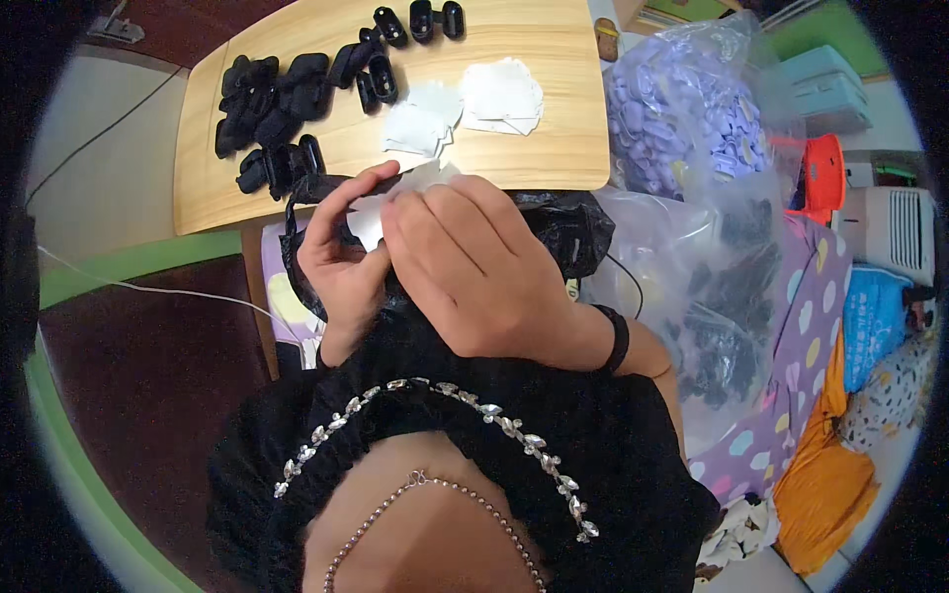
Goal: Cleaning small black plastic parts with a cloth and sorting them into a bag.
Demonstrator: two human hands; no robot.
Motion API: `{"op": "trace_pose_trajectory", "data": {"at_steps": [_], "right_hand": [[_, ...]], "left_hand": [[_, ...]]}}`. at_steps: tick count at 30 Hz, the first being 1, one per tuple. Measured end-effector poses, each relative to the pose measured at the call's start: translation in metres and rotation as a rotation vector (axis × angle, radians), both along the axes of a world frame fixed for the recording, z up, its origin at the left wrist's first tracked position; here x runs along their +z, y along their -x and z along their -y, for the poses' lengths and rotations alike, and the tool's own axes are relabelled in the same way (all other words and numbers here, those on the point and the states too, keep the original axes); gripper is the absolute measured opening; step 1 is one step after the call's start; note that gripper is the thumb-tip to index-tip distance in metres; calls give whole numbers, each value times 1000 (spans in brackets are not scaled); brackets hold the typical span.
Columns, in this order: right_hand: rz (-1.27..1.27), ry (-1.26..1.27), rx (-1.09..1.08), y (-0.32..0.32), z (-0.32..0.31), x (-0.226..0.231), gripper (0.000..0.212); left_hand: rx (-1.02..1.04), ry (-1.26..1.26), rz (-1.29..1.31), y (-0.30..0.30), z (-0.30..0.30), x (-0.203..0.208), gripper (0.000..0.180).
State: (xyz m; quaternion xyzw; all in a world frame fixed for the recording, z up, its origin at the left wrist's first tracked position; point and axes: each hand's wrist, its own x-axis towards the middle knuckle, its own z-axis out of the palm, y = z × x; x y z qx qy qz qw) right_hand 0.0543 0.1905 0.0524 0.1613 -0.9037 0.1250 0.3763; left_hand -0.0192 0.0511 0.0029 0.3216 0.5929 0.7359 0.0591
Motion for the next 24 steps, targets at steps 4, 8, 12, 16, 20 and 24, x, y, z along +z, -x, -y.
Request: {"op": "trace_pose_trajectory", "data": {"at_steps": [4,8,12,16,20,24], "right_hand": [[99,28,-7,-2,9,-3,28],[116,97,-86,-3,15,-9,29],[162,179,-30,3,15,-14,31],[223,210,-86,3,20,-22,33],[231,146,-189,5,32,-31,33],[393,210,-22,5,12,-51,29]], "left_hand": [[65,-103,148,-2,1,0,45],[93,-79,25,-1,-1,-3,47],[120,-82,66,1,-1,-7,47],[155,-63,156,-2,-2,-13,47],[189,-47,199,-4,-4,-18,45],[97,304,307,-5,13,-26,47]]}}
